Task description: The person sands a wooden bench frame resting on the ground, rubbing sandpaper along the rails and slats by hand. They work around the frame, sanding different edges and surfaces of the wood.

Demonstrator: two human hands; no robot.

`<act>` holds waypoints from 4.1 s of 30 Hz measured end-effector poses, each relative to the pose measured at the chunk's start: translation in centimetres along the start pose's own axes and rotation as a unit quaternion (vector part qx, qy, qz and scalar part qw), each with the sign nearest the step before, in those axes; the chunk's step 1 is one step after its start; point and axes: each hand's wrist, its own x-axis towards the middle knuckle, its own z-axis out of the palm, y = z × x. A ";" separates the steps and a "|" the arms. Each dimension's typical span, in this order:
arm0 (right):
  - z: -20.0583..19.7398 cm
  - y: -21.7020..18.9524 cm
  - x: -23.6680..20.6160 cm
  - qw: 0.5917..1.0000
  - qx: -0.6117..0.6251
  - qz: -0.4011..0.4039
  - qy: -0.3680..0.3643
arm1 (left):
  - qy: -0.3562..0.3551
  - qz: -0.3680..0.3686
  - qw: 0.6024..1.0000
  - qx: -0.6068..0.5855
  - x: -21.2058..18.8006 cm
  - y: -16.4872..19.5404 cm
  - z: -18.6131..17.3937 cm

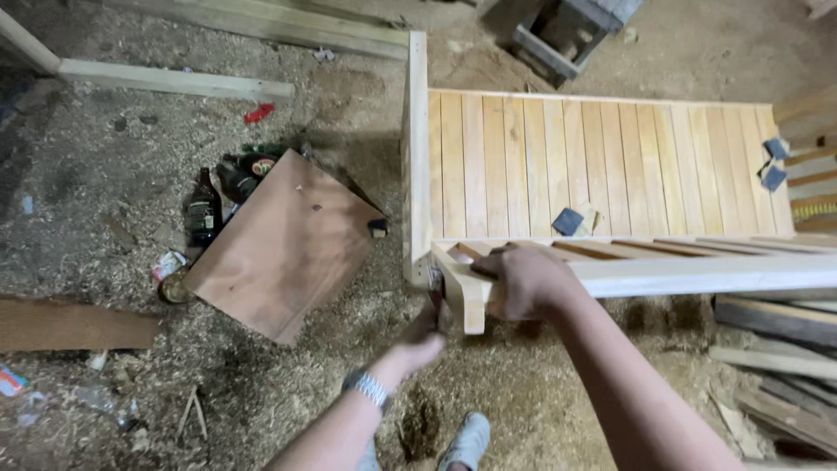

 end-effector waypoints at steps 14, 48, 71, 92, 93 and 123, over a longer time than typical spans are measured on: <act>-0.1 0.2 -0.4 1.000 0.000 0.011 -0.015 | 0.067 0.086 0.992 -0.060 -1.6 2.9 1.0; 0.3 0.3 -0.1 0.998 0.055 0.010 0.038 | 0.050 0.228 0.972 -0.039 -7.7 7.3 1.5; 0.9 1.5 1.4 0.999 0.027 -0.039 0.012 | 0.128 0.107 0.975 0.150 -12.0 17.0 -0.2; 1.3 2.2 0.8 0.985 0.023 -0.107 0.133 | 0.161 -0.011 0.966 0.203 -13.9 12.9 4.3; 1.3 2.3 0.7 0.990 0.022 -0.087 0.110 | 0.149 -0.066 0.973 0.162 -14.6 11.7 4.9; 21.6 2.3 -7.7 0.537 0.791 -0.102 0.274 | 0.189 0.155 0.957 -0.154 -7.7 10.3 -2.9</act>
